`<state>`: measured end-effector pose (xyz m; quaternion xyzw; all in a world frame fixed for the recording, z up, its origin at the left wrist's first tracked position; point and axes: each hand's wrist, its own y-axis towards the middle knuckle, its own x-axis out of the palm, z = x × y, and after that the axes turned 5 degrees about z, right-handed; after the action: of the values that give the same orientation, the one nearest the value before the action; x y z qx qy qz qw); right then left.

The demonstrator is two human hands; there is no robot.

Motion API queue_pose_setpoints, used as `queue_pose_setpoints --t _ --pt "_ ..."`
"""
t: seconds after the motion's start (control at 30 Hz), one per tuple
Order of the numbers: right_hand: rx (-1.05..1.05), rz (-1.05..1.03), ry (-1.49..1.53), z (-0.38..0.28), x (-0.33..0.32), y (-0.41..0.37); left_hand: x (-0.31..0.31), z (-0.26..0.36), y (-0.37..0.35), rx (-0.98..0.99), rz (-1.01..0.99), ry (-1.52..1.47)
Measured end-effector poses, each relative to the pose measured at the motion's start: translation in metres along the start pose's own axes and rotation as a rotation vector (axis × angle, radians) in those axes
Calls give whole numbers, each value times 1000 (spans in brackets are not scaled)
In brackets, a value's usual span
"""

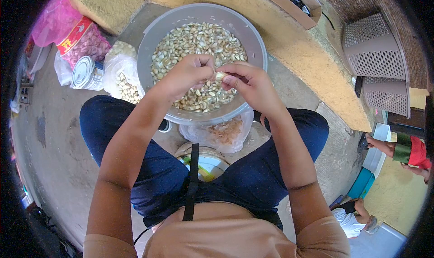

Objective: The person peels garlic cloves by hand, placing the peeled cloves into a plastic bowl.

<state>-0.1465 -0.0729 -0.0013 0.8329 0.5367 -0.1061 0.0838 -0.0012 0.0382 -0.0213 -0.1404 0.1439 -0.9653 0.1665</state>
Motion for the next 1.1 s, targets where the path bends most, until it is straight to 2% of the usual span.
queue_pose_setpoints --t 0.07,0.13,0.23,0.33,0.43,0.53,0.57,0.67,0.73,0.83,0.93,1.1 --pt "55 4 132 1 2 0 1 0 0 -17 -9 -37" --pt "57 -11 113 7 -1 0 3 0 1 -26 8 -14" --pt "66 -20 118 9 -2 1 7 -3 3 51 108 157" --pt "140 54 190 8 -1 2 6 -4 5 1 141 58" --pt "241 196 230 14 2 5 8 -4 5 119 257 212" --pt "298 244 296 11 4 6 10 -6 3 308 403 581" --pt "310 239 327 9 6 5 11 -5 2 283 389 596" --pt "235 216 154 8 8 3 11 2 -3 235 330 642" --pt "243 214 200 11 8 3 7 3 -3 247 258 671" --pt "181 260 144 19 10 4 6 -6 0 388 298 654" --pt "175 279 41 16 12 4 6 -8 1 399 288 651" --pt "124 235 -25 18 12 4 9 -4 -1 293 269 633"
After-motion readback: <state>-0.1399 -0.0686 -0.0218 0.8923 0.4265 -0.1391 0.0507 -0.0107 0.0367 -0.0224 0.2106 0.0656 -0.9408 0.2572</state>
